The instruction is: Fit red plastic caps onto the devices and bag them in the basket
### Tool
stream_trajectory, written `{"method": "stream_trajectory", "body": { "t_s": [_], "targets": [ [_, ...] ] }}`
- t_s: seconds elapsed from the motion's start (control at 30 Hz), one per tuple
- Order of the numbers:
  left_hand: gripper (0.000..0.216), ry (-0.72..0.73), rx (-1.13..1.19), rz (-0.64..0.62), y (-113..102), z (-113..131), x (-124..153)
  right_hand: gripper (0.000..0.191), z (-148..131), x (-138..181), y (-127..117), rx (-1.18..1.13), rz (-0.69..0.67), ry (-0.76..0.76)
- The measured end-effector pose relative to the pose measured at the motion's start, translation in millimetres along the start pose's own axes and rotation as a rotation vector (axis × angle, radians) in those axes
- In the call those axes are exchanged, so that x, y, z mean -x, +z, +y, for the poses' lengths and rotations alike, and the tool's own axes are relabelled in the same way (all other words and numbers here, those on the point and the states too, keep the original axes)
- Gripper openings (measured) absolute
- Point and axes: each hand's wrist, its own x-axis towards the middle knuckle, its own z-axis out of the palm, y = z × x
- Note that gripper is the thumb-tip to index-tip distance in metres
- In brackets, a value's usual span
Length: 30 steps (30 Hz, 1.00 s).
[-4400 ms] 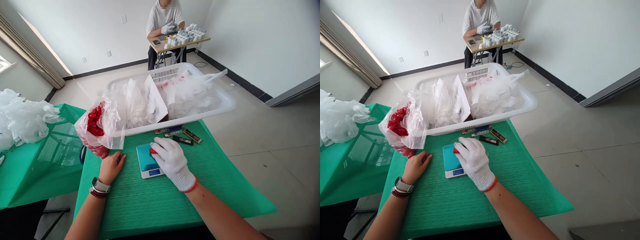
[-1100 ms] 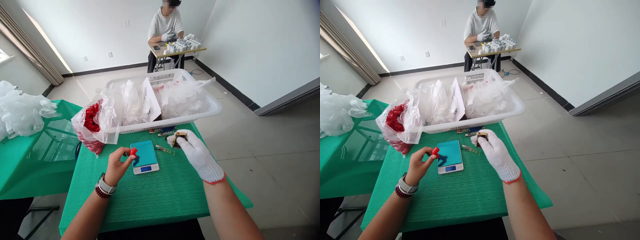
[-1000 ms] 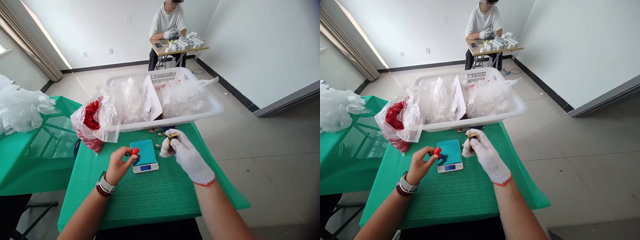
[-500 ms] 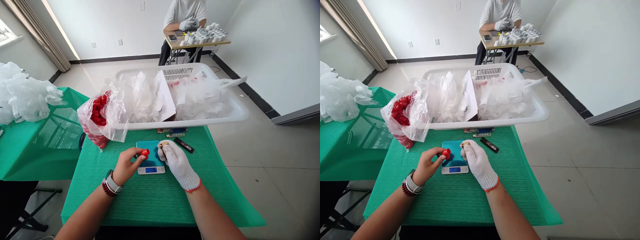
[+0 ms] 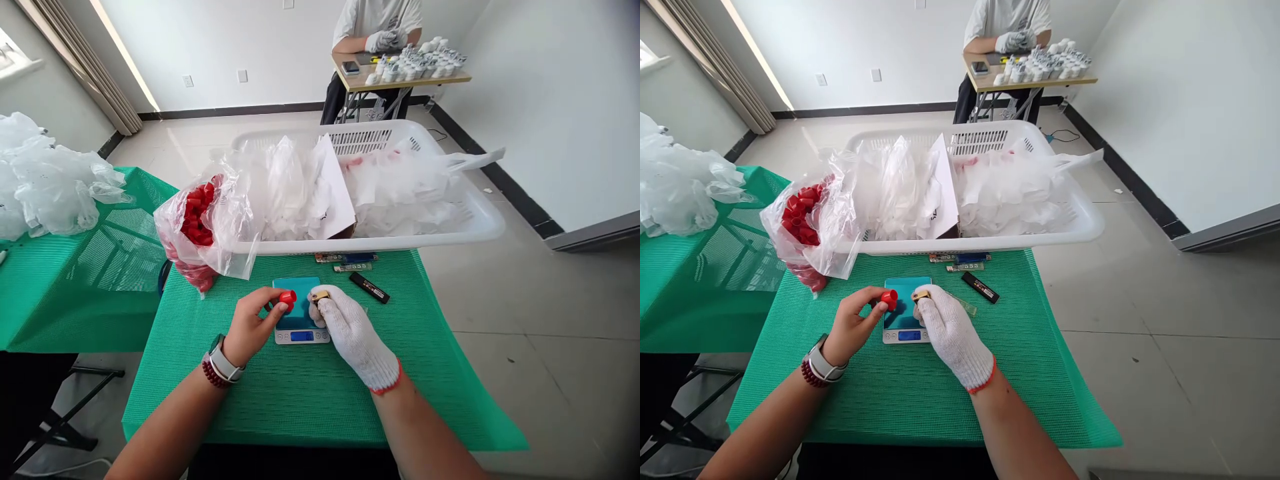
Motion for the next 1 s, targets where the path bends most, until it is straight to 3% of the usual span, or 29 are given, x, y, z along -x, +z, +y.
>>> {"method": "stream_trajectory", "body": {
  "t_s": [0.3, 0.47, 0.67, 1.0],
  "targets": [
    [0.019, 0.035, -0.01, -0.038, 0.2, 1.0, 1.0, 0.03, -2.1, 0.2, 2.5, 0.071, 0.045, -0.007],
    [0.019, 0.0, -0.035, 0.031, -3.5, -1.9, -0.9, 0.029, -4.8, 2.5, 2.4, 0.132, -0.011, -0.026],
    [0.02, 0.038, -0.054, -0.047, -3.5, -0.7, -1.4, 0.029, -4.6, 1.6, 3.1, 0.149, 0.009, -0.021],
    [0.021, 0.004, -0.047, -0.021, -5.3, -1.0, -2.5, 0.031, -6.4, 2.2, 7.4, 0.186, 0.019, -0.045]
  ]
}}
